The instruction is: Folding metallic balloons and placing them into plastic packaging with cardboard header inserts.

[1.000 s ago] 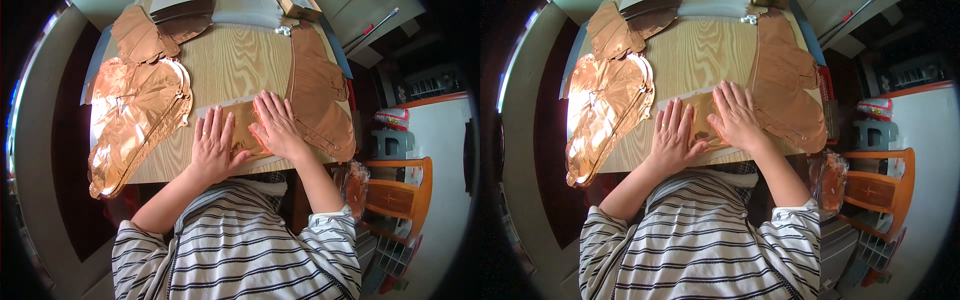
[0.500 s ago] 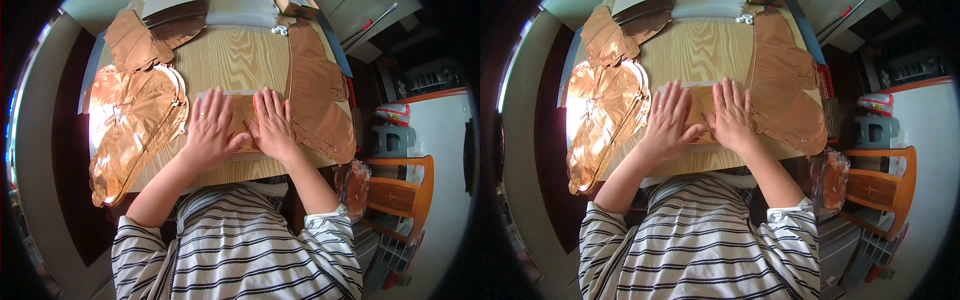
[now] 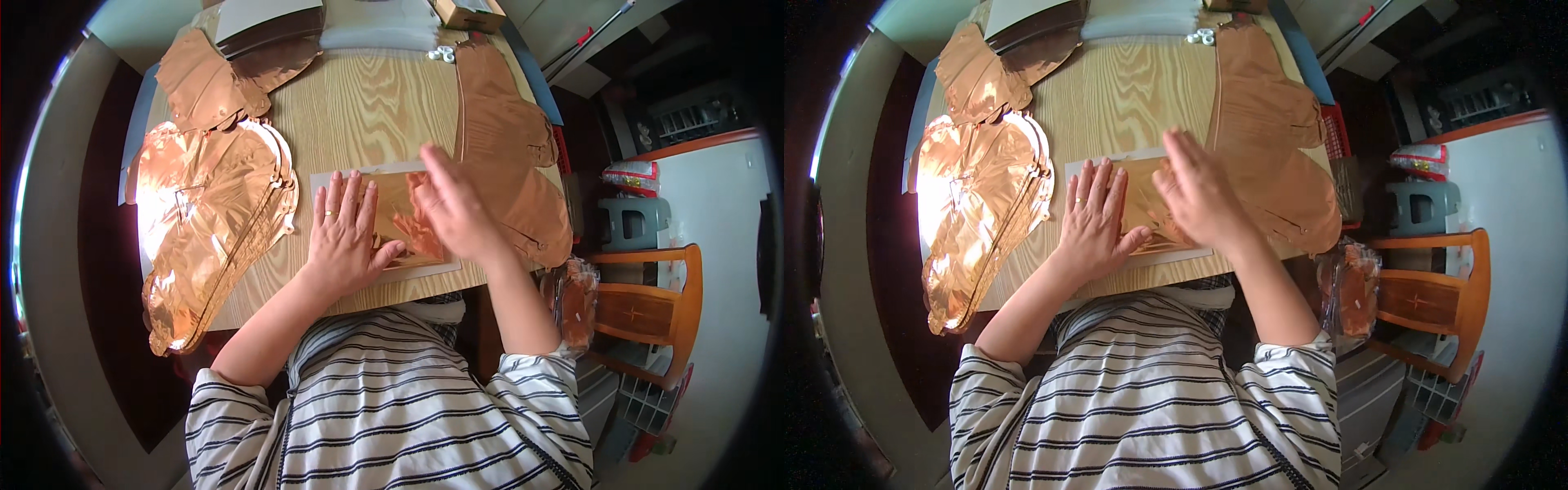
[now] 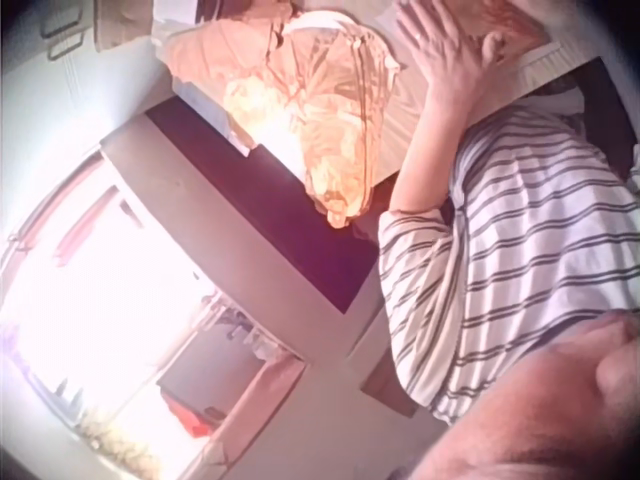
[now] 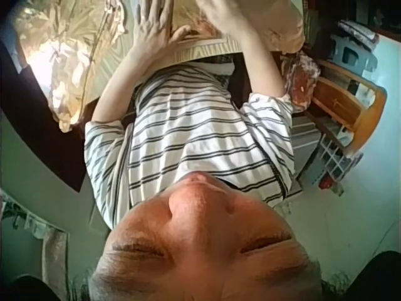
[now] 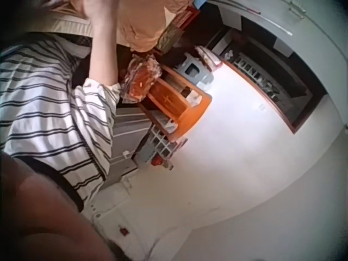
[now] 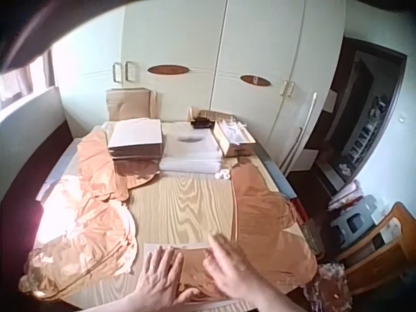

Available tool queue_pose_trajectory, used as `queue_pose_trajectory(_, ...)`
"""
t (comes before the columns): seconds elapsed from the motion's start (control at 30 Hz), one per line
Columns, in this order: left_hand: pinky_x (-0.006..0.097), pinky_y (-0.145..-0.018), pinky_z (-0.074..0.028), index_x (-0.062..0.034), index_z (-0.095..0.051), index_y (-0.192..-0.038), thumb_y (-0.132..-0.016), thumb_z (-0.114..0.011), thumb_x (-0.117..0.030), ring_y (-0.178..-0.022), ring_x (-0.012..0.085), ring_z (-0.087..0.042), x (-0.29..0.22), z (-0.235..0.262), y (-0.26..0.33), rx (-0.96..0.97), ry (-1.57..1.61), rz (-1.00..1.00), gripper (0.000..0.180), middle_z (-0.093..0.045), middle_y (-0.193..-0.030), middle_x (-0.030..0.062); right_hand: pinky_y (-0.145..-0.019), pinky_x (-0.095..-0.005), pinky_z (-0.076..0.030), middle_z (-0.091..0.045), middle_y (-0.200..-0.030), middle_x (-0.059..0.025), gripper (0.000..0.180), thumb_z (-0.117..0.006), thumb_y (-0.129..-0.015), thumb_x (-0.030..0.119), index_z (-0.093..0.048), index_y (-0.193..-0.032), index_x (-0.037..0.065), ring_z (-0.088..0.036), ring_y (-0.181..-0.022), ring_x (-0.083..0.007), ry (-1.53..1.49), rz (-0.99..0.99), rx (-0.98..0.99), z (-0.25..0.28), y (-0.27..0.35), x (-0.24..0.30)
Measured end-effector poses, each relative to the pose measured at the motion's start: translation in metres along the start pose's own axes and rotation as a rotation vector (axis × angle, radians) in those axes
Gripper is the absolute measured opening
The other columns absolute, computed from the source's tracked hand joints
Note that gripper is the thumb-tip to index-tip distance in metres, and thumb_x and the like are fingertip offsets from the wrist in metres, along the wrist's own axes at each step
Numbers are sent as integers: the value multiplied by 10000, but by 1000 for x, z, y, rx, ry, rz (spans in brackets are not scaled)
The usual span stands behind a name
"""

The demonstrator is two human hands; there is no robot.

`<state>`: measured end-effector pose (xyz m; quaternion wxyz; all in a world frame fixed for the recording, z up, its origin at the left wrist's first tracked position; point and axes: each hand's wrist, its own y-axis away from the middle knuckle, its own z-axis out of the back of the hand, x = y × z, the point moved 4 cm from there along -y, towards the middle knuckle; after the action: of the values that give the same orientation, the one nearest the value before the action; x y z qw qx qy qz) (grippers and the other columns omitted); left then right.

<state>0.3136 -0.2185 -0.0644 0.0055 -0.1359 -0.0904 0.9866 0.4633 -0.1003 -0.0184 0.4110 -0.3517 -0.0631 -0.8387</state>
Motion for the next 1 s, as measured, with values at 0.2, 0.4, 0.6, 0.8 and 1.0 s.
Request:
queue_pose_trajectory(0.2, 627, -1186, -193, 34, -430, -1474, -923, -502, -690, -1468, 514, -242, 3, 6, 7, -28, 96, 0, 912, -373, -1511, 298, -1214, -576, -194, -343, -1585, -261, 642, -520, -1025, 341, -361, -1512, -46, -302, -1486, -411, 307, 6, 92, -48, 18, -3)
queue_pose_trajectory(0.4, 617, -1193, -185, 12, -390, -1509, -932, -514, -674, -1474, 501, -249, 5, 8, 12, -8, 126, -14, 905, -367, -1520, 276, -1228, -579, -131, -274, -1622, -249, 672, -524, -1021, 350, -328, -1531, -42, -236, -1518, -392, 320, -16, 90, -53, 29, 0)
queue_pose_trajectory(0.6, 602, -1207, -164, 43, -388, -1507, -927, -503, -677, -1498, 472, -237, 7, 4, 13, -8, 106, -25, 932, -344, -1570, 270, -1234, -589, -61, -219, -1650, -233, 730, -507, -1024, 390, -257, -1569, -28, -189, -1540, -376, 438, -82, 87, -59, 38, 4)
queue_pose_trajectory(0.8, 591, -1216, -151, 38, -335, -1541, -940, -491, -662, -1524, 454, -197, 7, 3, 16, 7, 34, -65, 936, -295, -1608, 265, -1238, -575, -75, -225, -1645, -244, 728, -507, -1033, 381, -245, -1571, -34, -200, -1537, -376, 422, -98, 90, -52, 35, 1)
queue_pose_trajectory(1.0, 583, -1225, -132, 36, -335, -1542, -946, -473, -663, -1534, 437, -171, 5, 3, 18, 25, 7, -16, 929, -280, -1621, 248, -1177, -472, -316, -420, -1531, -272, 575, -547, -1045, 234, -368, -1514, -46, -391, -1436, -406, -238, -97, -142, 12, 34, -7)
